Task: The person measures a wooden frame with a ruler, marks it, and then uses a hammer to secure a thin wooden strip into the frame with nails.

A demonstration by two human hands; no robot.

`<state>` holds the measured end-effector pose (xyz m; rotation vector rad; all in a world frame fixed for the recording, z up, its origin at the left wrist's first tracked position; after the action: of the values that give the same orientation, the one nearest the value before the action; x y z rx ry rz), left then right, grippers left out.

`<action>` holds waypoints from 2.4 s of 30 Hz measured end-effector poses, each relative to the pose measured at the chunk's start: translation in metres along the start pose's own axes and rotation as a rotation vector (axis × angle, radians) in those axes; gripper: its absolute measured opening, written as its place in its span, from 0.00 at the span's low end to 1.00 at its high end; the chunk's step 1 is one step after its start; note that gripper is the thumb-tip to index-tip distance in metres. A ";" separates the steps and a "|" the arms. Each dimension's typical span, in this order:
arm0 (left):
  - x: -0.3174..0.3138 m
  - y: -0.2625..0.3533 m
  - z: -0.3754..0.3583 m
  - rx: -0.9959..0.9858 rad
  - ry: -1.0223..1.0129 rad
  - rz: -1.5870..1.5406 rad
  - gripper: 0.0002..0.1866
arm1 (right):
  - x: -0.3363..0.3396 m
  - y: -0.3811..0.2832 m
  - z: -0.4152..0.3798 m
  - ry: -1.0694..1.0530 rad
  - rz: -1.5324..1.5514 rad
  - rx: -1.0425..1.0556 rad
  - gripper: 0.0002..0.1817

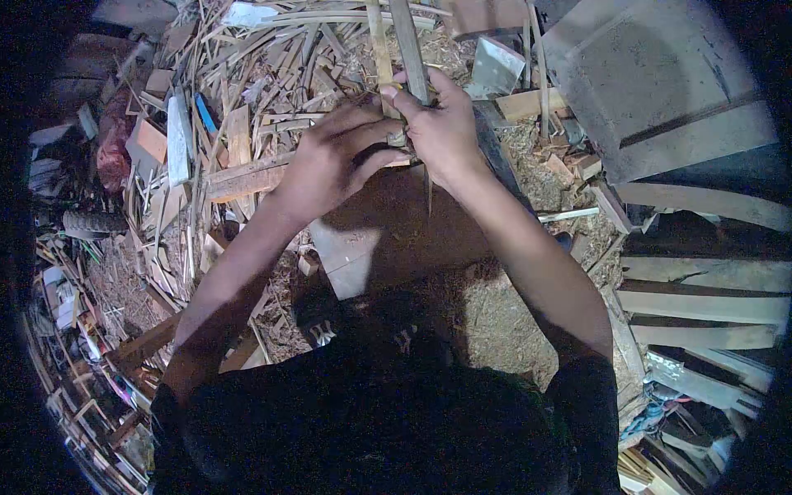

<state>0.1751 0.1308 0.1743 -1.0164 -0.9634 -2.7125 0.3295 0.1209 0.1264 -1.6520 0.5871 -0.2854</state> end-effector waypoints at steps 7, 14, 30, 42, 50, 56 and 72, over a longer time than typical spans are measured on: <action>0.006 -0.007 -0.005 -0.059 -0.001 0.086 0.29 | 0.001 -0.007 -0.004 0.033 -0.010 -0.164 0.10; 0.029 0.002 -0.029 -0.150 -0.221 0.247 0.36 | 0.012 -0.017 0.000 0.101 0.084 -0.250 0.13; 0.074 0.014 -0.033 0.120 -0.276 0.344 0.27 | 0.068 0.009 0.003 0.082 -0.036 -0.233 0.11; 0.056 -0.088 -0.081 0.280 -0.236 0.551 0.29 | 0.073 0.080 0.018 -0.232 -0.581 -0.109 0.14; 0.014 -0.053 -0.070 -0.071 -0.268 0.405 0.28 | 0.047 0.087 0.019 -0.528 -0.759 -0.110 0.19; -0.024 -0.065 -0.074 -0.182 -0.233 0.408 0.29 | 0.032 0.063 0.005 -0.664 -0.682 -0.174 0.17; -0.024 -0.074 -0.097 -0.094 -0.265 0.340 0.20 | 0.028 0.053 0.001 -0.871 -0.661 0.007 0.19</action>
<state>0.1176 0.1298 0.0641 -1.4380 -0.6253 -2.4024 0.3423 0.1030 0.0706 -1.7245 -0.6225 -0.0159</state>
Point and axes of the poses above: each hand's wrist, its own z-axis towards the middle knuckle, its own x-axis out of the back of the hand, y = z × x, the point moved 4 cm from there along z, towards the middle knuckle, and after that the axes turned 13 degrees about y, right-handed, at the moved point
